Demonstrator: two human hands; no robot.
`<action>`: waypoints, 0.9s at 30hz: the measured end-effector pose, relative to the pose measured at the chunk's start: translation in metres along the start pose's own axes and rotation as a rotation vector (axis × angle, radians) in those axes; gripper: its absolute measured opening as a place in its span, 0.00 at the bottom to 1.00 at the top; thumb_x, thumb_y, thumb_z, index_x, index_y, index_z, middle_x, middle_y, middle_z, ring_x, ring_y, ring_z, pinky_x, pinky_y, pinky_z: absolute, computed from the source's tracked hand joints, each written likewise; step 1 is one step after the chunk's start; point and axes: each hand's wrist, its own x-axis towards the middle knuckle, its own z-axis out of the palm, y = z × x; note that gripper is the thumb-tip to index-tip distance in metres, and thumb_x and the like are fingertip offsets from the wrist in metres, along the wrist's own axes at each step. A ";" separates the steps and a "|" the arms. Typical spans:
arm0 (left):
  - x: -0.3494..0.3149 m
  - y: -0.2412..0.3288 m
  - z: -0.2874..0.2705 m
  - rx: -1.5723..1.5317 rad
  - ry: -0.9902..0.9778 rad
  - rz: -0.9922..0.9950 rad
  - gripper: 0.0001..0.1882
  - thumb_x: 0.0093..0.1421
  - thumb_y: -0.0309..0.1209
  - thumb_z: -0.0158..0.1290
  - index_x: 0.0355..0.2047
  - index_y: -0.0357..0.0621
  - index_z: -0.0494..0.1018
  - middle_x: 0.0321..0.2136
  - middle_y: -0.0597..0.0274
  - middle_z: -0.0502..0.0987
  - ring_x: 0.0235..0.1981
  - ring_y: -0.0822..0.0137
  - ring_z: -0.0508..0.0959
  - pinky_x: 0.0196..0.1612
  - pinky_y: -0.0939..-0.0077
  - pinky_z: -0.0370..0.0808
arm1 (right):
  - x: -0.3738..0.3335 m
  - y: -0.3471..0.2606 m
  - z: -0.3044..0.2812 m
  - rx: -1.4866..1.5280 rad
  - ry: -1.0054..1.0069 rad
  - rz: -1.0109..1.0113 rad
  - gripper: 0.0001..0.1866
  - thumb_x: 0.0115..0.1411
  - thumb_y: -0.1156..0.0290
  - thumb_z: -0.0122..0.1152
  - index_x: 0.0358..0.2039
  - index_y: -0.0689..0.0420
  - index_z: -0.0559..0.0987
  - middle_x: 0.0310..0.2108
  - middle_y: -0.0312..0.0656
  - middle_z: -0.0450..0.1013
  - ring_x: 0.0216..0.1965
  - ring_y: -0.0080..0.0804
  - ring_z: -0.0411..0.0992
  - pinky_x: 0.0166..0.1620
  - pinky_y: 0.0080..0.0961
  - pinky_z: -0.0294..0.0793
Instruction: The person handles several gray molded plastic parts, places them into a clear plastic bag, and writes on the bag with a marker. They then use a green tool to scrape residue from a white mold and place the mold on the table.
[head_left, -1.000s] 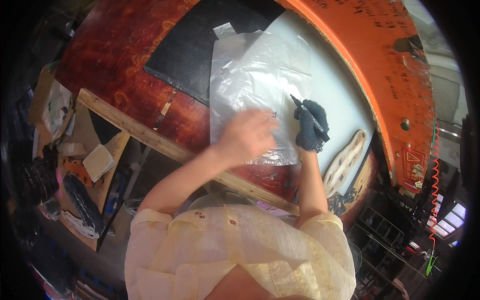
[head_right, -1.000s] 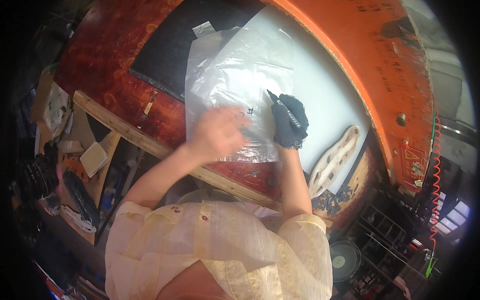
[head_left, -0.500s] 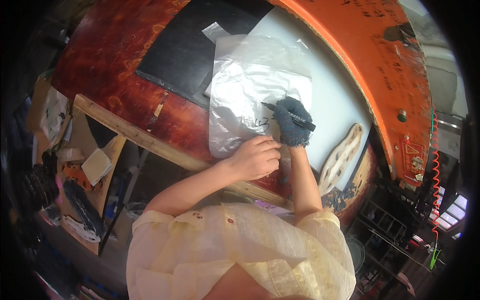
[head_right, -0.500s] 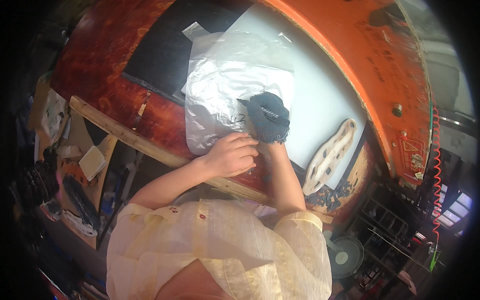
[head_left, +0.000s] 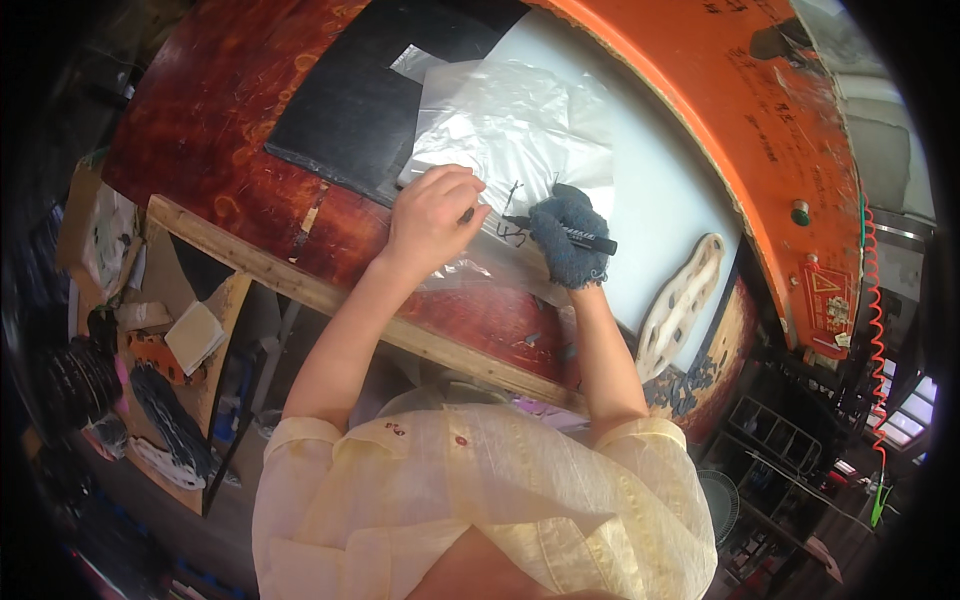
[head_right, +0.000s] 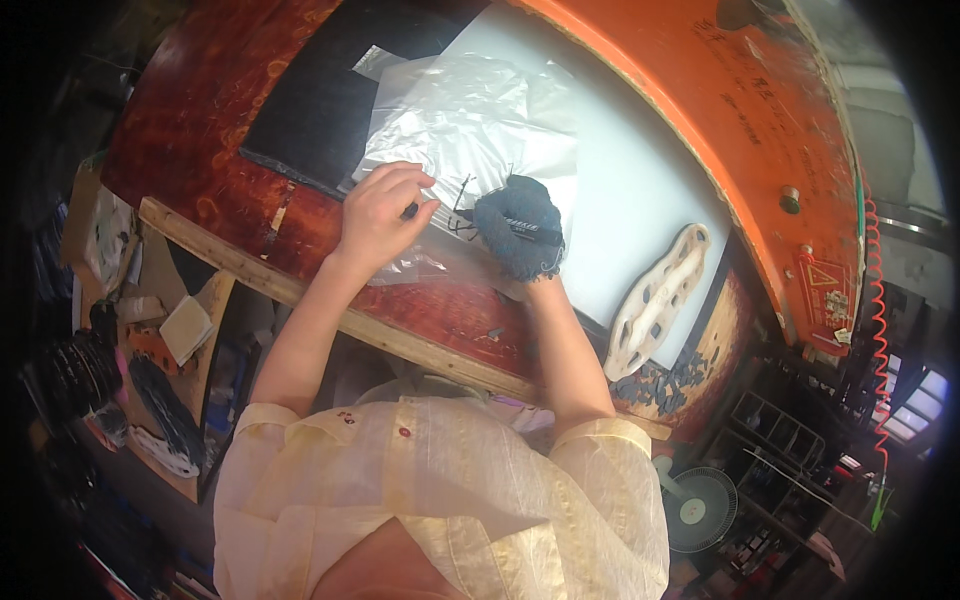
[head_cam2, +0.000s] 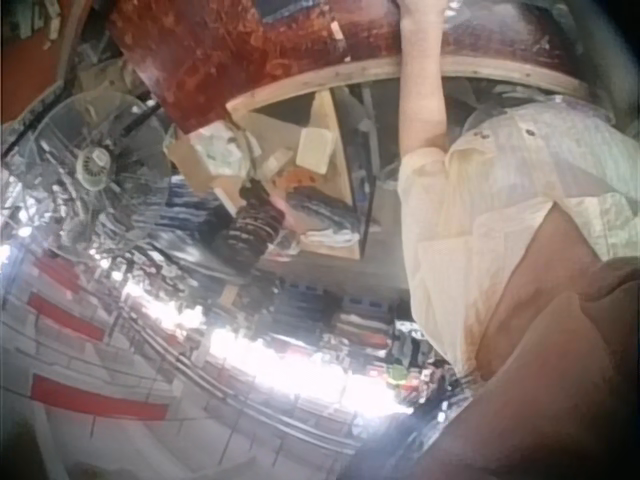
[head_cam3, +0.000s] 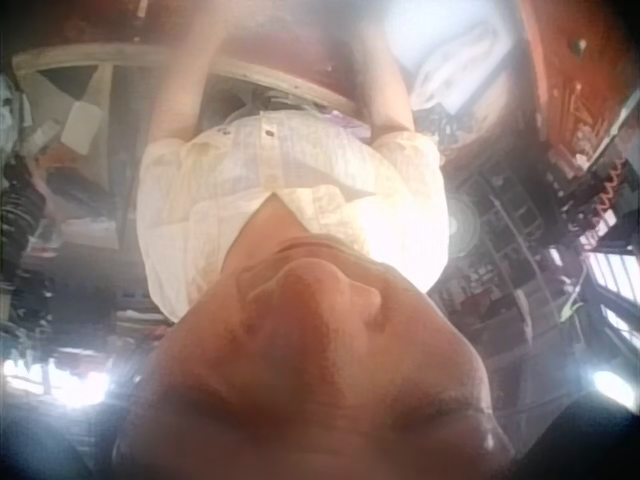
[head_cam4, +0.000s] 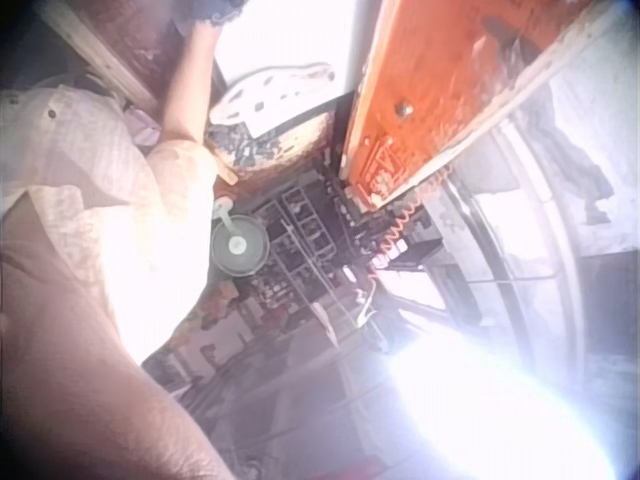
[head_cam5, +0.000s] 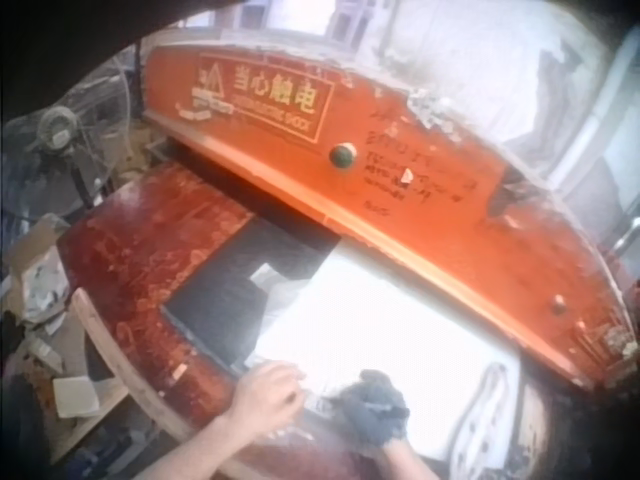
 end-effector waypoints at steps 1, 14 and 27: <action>0.000 0.000 0.000 -0.001 0.003 0.001 0.11 0.45 0.25 0.61 0.17 0.42 0.67 0.31 0.63 0.78 0.39 0.61 0.77 0.38 0.69 0.74 | -0.001 -0.001 0.000 0.013 0.016 -0.018 0.06 0.54 0.70 0.57 0.25 0.59 0.79 0.27 0.44 0.75 0.33 0.39 0.72 0.38 0.31 0.70; 0.001 -0.005 -0.001 -0.013 -0.024 -0.021 0.11 0.45 0.24 0.60 0.18 0.42 0.67 0.30 0.63 0.78 0.39 0.60 0.77 0.38 0.69 0.74 | -0.009 0.010 0.008 0.221 0.167 0.205 0.06 0.55 0.71 0.56 0.26 0.58 0.79 0.25 0.43 0.74 0.29 0.39 0.72 0.35 0.32 0.71; 0.001 -0.006 -0.003 -0.037 -0.039 -0.031 0.09 0.45 0.25 0.60 0.19 0.41 0.68 0.30 0.63 0.78 0.39 0.61 0.77 0.39 0.70 0.74 | -0.015 0.025 0.011 0.052 0.237 0.196 0.07 0.57 0.71 0.57 0.28 0.61 0.78 0.20 0.37 0.73 0.23 0.21 0.69 0.29 0.21 0.68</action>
